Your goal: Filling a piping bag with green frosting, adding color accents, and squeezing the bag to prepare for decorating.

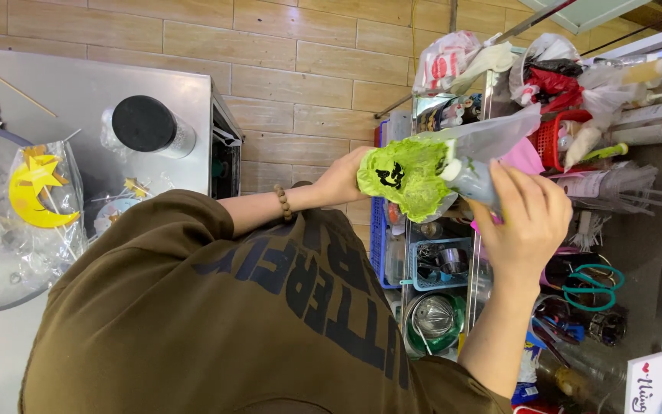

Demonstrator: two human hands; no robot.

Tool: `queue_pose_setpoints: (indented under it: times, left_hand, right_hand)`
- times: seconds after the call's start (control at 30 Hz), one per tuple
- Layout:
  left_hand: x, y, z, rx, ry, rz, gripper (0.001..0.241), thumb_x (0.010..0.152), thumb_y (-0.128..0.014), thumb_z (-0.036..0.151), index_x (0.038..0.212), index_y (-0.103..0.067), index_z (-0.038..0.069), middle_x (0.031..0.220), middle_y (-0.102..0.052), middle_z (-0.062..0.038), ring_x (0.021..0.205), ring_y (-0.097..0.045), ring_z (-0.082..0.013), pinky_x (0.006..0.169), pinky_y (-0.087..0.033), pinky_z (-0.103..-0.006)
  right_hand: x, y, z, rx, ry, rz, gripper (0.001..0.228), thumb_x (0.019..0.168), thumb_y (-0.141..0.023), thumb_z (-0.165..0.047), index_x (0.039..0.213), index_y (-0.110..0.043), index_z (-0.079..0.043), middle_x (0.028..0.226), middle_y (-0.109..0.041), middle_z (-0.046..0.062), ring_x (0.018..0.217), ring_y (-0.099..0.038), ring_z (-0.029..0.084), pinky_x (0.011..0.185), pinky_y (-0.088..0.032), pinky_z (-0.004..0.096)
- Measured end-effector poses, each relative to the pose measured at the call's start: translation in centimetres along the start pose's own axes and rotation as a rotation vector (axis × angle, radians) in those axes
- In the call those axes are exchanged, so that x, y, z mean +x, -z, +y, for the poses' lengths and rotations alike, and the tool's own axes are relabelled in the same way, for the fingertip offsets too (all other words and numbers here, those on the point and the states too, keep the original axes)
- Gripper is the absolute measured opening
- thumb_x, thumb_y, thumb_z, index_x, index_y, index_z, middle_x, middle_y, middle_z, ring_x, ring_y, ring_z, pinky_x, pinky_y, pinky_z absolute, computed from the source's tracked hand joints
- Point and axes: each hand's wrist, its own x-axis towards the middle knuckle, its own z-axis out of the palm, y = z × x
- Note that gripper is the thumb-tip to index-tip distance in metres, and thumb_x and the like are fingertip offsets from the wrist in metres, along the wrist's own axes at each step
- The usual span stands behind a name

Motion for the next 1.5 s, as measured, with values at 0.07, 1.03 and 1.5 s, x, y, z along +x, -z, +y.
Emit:
queue_pose_setpoints:
  times: [0.07,1.03,1.5]
  left_hand:
    - [0.1,0.0,0.1,-0.015,-0.004,0.002,0.073,0.080,-0.088,0.022,0.142,-0.051,0.009,0.139,-0.059,-0.013,0.130,-0.060,-0.0316,0.106,-0.051,-0.0390]
    - [1.9,-2.8,0.1,0.057,0.032,-0.021,0.076,0.075,-0.089,0.022,0.140,-0.050,0.009,0.136,-0.059,-0.014,0.127,-0.058,-0.0359,0.104,-0.051,-0.0425]
    - [2.3,-4.2,0.0,-0.021,0.152,0.064,0.085,0.071,-0.089,0.017,0.145,-0.048,0.008,0.138,-0.062,-0.014,0.129,-0.062,-0.0318,0.106,-0.051,-0.0393]
  right_hand:
    - [-0.2,-0.2,0.3,0.094,-0.047,0.040,0.056,0.080,-0.092,-0.016,0.131,-0.071,-0.009,0.125,-0.069,0.005,0.112,-0.061,0.029,0.101,-0.049,0.042]
    - [-2.2,-2.5,3.3,-0.196,0.000,0.153,0.041,0.091,-0.085,-0.012,0.128,-0.076,-0.024,0.128,-0.067,0.000,0.120,-0.057,0.025,0.117,-0.038,0.047]
    - [-11.2,-13.7,14.0,1.135,-0.930,0.530,0.061,0.086,-0.083,0.009,0.137,-0.050,-0.001,0.128,-0.066,0.013,0.115,-0.068,0.020,0.100,-0.059,0.034]
